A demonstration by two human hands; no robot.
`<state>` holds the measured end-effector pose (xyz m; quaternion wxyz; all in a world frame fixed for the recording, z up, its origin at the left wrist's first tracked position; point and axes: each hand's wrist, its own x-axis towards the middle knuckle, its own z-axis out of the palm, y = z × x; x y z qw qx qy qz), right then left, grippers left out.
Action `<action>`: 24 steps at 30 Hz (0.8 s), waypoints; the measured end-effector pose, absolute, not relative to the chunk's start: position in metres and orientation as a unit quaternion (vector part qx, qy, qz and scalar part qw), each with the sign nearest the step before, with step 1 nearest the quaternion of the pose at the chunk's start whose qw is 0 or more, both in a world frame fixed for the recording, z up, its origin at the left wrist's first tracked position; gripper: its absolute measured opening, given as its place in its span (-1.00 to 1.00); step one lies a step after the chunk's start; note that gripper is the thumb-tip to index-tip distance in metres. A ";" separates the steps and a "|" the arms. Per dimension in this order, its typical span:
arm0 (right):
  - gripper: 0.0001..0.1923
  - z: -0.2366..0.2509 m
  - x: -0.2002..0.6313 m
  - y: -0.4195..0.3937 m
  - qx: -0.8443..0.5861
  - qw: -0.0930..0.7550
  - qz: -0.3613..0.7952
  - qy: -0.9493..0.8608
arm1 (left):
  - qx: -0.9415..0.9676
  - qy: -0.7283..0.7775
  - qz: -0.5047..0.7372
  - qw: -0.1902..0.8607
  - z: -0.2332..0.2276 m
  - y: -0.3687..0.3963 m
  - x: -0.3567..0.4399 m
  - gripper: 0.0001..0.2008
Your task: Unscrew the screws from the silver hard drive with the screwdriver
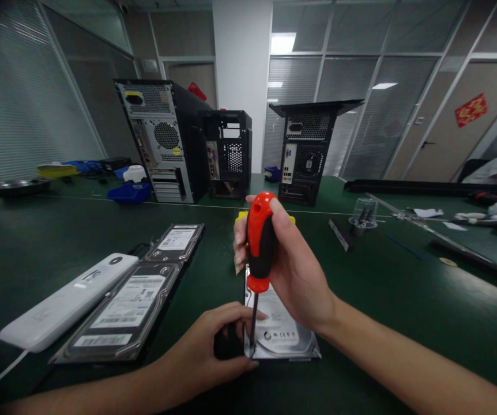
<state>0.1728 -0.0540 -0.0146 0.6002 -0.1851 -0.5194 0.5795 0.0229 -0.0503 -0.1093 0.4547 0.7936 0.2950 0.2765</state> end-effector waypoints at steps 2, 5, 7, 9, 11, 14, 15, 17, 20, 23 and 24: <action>-0.78 -0.015 0.172 -0.053 -0.196 0.600 0.565 -0.531 | 0.795 0.293 0.277 0.454 -0.109 -0.050 0.023 -0.53; -0.81 -0.014 0.172 -0.053 -0.215 0.597 0.558 -0.535 | 0.796 0.289 0.277 0.453 -0.110 -0.051 0.022 -0.54; -0.80 -0.013 0.174 -0.053 -0.222 0.598 0.564 -0.524 | 0.796 0.289 0.277 0.454 -0.110 -0.051 0.022 -0.54; -0.74 -0.013 0.174 -0.055 -0.219 0.597 0.575 -0.515 | 0.795 0.291 0.277 0.455 -0.110 -0.051 0.022 -0.53; -0.68 -0.013 0.174 -0.056 -0.212 0.592 0.583 -0.514 | 0.794 0.292 0.275 0.458 -0.110 -0.051 0.022 -0.53; -0.68 -0.013 0.172 -0.056 -0.200 0.597 0.577 -0.521 | 0.794 0.294 0.271 0.459 -0.109 -0.051 0.023 -0.53; -0.70 -0.013 0.171 -0.055 -0.200 0.601 0.569 -0.524 | 0.794 0.295 0.270 0.458 -0.109 -0.051 0.022 -0.53; -0.77 -0.014 0.170 -0.054 -0.210 0.605 0.552 -0.534 | 0.794 0.296 0.272 0.456 -0.110 -0.051 0.022 -0.53; -0.78 -0.013 0.170 -0.053 -0.221 0.604 0.546 -0.537 | 0.795 0.293 0.275 0.454 -0.111 -0.051 0.022 -0.53; -0.75 -0.012 0.172 -0.054 -0.214 0.601 0.567 -0.521 | 0.796 0.288 0.276 0.455 -0.111 -0.050 0.022 -0.54; -0.71 -0.012 0.172 -0.054 -0.210 0.597 0.575 -0.518 | 0.796 0.288 0.276 0.455 -0.111 -0.049 0.023 -0.54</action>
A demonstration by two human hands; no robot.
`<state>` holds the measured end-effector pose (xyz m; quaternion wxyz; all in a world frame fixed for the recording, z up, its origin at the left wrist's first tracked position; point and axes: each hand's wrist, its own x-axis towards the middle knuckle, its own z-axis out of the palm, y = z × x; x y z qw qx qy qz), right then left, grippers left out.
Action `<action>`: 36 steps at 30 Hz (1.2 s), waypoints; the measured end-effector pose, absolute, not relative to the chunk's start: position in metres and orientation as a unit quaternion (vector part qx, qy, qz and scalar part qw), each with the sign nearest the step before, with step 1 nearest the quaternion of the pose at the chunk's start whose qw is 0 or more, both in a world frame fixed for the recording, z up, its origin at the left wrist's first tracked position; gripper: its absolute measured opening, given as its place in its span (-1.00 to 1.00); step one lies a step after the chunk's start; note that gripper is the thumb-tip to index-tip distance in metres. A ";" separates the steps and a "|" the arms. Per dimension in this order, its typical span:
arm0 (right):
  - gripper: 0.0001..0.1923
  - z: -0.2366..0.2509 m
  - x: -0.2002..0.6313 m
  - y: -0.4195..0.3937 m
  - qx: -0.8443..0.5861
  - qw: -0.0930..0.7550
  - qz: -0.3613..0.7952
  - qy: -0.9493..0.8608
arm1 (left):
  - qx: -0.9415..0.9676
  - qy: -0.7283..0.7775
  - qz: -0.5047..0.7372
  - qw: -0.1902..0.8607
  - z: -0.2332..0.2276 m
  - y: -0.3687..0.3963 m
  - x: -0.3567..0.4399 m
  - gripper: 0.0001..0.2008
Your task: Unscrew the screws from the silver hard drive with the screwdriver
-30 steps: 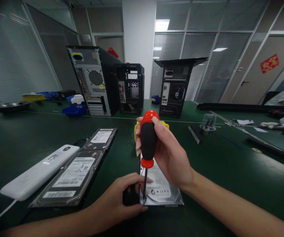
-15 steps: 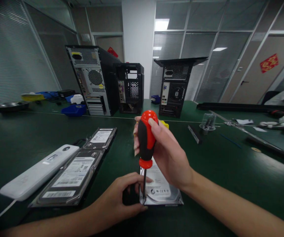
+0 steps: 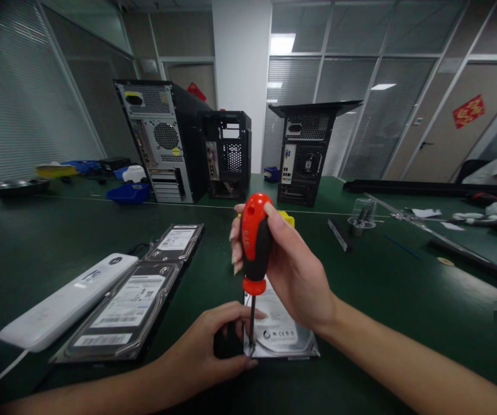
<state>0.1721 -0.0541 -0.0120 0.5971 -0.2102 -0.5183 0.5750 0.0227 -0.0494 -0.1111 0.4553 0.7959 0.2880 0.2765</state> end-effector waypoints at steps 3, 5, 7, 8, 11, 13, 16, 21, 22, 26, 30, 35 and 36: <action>-0.60 -0.012 0.172 -0.054 -0.196 0.587 0.592 -0.516 | 0.795 0.291 0.281 0.452 -0.111 -0.050 0.023 -0.53; -0.60 -0.013 0.172 -0.054 -0.186 0.589 0.593 -0.517 | 0.795 0.294 0.281 0.450 -0.111 -0.050 0.022 -0.54; -0.65 -0.013 0.171 -0.053 -0.185 0.587 0.587 -0.526 | 0.796 0.296 0.278 0.450 -0.112 -0.051 0.021 -0.54; -0.67 -0.013 0.171 -0.053 -0.188 0.582 0.585 -0.533 | 0.796 0.297 0.275 0.450 -0.112 -0.051 0.021 -0.54; -0.67 -0.014 0.172 -0.052 -0.202 0.570 0.581 -0.545 | 0.798 0.298 0.267 0.450 -0.111 -0.051 0.021 -0.54; -0.70 -0.014 0.173 -0.052 -0.203 0.576 0.586 -0.533 | 0.797 0.299 0.268 0.450 -0.110 -0.051 0.022 -0.55; -0.63 -0.014 0.174 -0.053 -0.197 0.579 0.599 -0.517 | 0.795 0.300 0.270 0.452 -0.109 -0.052 0.023 -0.55; -0.60 -0.012 0.174 -0.054 -0.199 0.573 0.580 -0.543 | 0.794 0.305 0.267 0.453 -0.108 -0.053 0.022 -0.55; -0.65 -0.012 0.174 -0.054 -0.203 0.573 0.571 -0.551 | 0.793 0.306 0.267 0.454 -0.108 -0.053 0.022 -0.54; -0.73 -0.012 0.175 -0.055 -0.222 0.563 0.553 -0.573 | 0.796 0.301 0.271 0.451 -0.109 -0.052 0.022 -0.54; -0.68 -0.013 0.176 -0.055 -0.198 0.564 0.585 -0.548 | 0.799 0.299 0.273 0.445 -0.111 -0.051 0.022 -0.54; -0.67 -0.015 0.175 -0.054 -0.199 0.578 0.573 -0.545 | 0.798 0.303 0.268 0.447 -0.110 -0.050 0.023 -0.53; -0.71 -0.015 0.174 -0.054 -0.204 0.580 0.567 -0.548 | 0.797 0.304 0.268 0.448 -0.110 -0.050 0.023 -0.53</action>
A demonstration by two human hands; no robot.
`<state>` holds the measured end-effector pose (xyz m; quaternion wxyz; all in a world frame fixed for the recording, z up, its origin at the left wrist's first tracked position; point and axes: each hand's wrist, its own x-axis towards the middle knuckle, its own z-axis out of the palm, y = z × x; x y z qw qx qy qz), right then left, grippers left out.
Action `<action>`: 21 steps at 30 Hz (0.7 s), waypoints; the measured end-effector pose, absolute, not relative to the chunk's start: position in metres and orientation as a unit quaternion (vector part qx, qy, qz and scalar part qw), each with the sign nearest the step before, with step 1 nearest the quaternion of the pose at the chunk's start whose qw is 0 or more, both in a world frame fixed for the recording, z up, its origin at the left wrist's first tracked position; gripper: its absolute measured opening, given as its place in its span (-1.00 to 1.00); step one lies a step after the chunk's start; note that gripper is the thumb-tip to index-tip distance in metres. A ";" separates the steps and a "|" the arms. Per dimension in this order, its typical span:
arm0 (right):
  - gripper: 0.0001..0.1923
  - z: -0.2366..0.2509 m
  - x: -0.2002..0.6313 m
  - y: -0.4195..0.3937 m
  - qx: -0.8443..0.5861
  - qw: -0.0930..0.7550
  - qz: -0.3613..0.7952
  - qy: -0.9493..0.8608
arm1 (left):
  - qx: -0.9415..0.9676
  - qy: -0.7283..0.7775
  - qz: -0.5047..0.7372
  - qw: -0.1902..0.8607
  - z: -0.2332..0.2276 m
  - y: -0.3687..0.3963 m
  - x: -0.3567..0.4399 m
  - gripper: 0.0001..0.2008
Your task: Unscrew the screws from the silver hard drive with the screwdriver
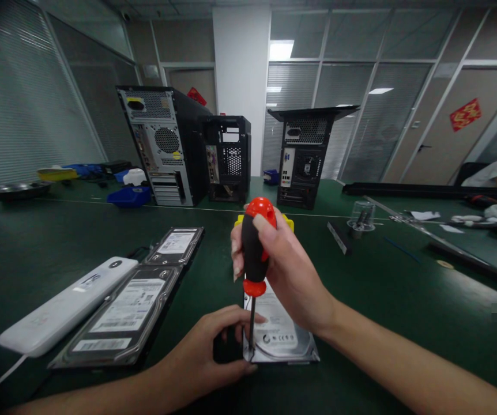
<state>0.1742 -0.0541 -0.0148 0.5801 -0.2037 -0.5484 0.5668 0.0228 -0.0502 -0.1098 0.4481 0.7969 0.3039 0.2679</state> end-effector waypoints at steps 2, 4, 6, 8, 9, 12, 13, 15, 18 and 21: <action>-0.77 -0.015 0.174 -0.053 -0.209 0.577 0.562 -0.554 | 0.797 0.302 0.270 0.448 -0.110 -0.050 0.023 -0.52; -0.79 -0.015 0.175 -0.053 -0.208 0.573 0.565 -0.556 | 0.798 0.299 0.274 0.446 -0.111 -0.050 0.023 -0.53; -0.80 -0.015 0.177 -0.053 -0.199 0.570 0.578 -0.549 | 0.799 0.297 0.274 0.446 -0.111 -0.051 0.023 -0.54; -0.74 -0.015 0.178 -0.054 -0.185 0.565 0.598 -0.537 | 0.798 0.297 0.272 0.449 -0.110 -0.051 0.023 -0.54; -0.70 -0.015 0.178 -0.054 -0.178 0.562 0.607 -0.532 | 0.797 0.297 0.273 0.450 -0.110 -0.051 0.023 -0.54; -0.64 -0.017 0.177 -0.054 -0.167 0.565 0.608 -0.531 | 0.794 0.301 0.273 0.452 -0.108 -0.051 0.023 -0.54; -0.66 -0.017 0.177 -0.053 -0.170 0.571 0.599 -0.536 | 0.794 0.301 0.271 0.453 -0.108 -0.051 0.022 -0.54; -0.73 -0.018 0.176 -0.052 -0.181 0.578 0.577 -0.547 | 0.795 0.300 0.269 0.454 -0.108 -0.051 0.022 -0.54; -0.78 -0.018 0.176 -0.051 -0.193 0.577 0.562 -0.561 | 0.796 0.298 0.271 0.453 -0.110 -0.052 0.021 -0.53; -0.77 -0.017 0.178 -0.053 -0.198 0.574 0.571 -0.552 | 0.795 0.299 0.271 0.453 -0.111 -0.052 0.021 -0.52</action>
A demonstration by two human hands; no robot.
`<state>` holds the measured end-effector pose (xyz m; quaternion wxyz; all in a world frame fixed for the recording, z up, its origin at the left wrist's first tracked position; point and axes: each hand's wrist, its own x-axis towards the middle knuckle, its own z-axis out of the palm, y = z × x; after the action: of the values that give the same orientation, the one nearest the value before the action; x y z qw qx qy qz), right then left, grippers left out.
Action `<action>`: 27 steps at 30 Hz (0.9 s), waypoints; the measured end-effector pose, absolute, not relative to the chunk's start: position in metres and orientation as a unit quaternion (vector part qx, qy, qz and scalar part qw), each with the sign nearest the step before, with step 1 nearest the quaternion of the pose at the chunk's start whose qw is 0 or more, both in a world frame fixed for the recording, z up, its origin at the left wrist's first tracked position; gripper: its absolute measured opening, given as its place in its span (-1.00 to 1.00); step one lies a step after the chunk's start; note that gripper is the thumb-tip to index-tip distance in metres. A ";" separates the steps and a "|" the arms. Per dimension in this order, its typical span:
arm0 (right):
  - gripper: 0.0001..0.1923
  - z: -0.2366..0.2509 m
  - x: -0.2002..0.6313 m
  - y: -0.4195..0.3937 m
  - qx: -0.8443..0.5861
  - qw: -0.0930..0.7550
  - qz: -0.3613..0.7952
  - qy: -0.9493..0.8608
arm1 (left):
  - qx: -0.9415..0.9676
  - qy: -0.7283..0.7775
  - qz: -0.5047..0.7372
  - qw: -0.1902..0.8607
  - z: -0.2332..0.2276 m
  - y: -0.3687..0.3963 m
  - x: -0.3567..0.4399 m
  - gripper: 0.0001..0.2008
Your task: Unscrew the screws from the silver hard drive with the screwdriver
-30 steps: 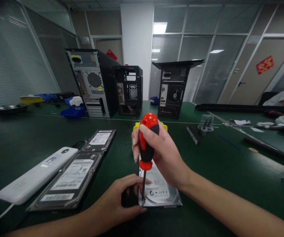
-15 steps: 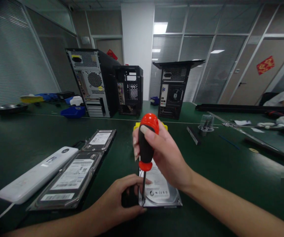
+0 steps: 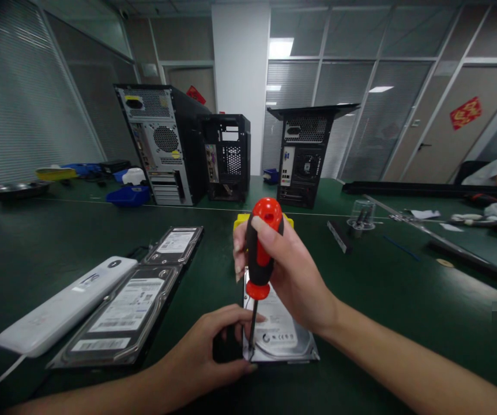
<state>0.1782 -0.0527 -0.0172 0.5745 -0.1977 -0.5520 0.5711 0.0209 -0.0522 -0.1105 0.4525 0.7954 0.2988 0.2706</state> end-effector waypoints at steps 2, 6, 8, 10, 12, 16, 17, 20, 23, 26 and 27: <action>-0.72 -0.016 0.179 -0.054 -0.197 0.574 0.583 -0.541 | 0.796 0.299 0.270 0.453 -0.110 -0.052 0.021 -0.53; -0.58 -0.014 0.179 -0.055 -0.183 0.574 0.589 -0.538 | 0.796 0.297 0.270 0.453 -0.109 -0.050 0.023 -0.53; -0.62 -0.014 0.177 -0.054 -0.185 0.581 0.580 -0.540 | 0.797 0.297 0.270 0.452 -0.110 -0.050 0.023 -0.53; -0.69 -0.013 0.176 -0.053 -0.201 0.588 0.564 -0.543 | 0.798 0.296 0.270 0.451 -0.110 -0.049 0.023 -0.53; -0.71 -0.013 0.175 -0.052 -0.223 0.588 0.551 -0.549 | 0.797 0.297 0.271 0.450 -0.111 -0.049 0.022 -0.53; -0.77 -0.013 0.177 -0.053 -0.224 0.586 0.555 -0.546 | 0.795 0.297 0.275 0.451 -0.111 -0.050 0.022 -0.53; -0.77 -0.013 0.177 -0.053 -0.217 0.585 0.562 -0.543 | 0.795 0.297 0.275 0.452 -0.110 -0.051 0.022 -0.53; -0.69 -0.012 0.176 -0.053 -0.210 0.582 0.581 -0.529 | 0.793 0.305 0.269 0.452 -0.109 -0.051 0.023 -0.51; -0.66 -0.013 0.174 -0.052 -0.224 0.596 0.562 -0.528 | 0.792 0.318 0.262 0.449 -0.110 -0.051 0.024 -0.50; -0.67 -0.013 0.173 -0.051 -0.234 0.601 0.536 -0.544 | 0.795 0.316 0.264 0.445 -0.110 -0.051 0.023 -0.53; -0.70 -0.013 0.174 -0.051 -0.236 0.599 0.535 -0.547 | 0.795 0.315 0.266 0.444 -0.111 -0.051 0.023 -0.53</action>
<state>0.1740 -0.0509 -0.0126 0.5987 -0.2363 -0.5473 0.5350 0.0231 -0.0513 -0.1107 0.4443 0.7954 0.3150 0.2660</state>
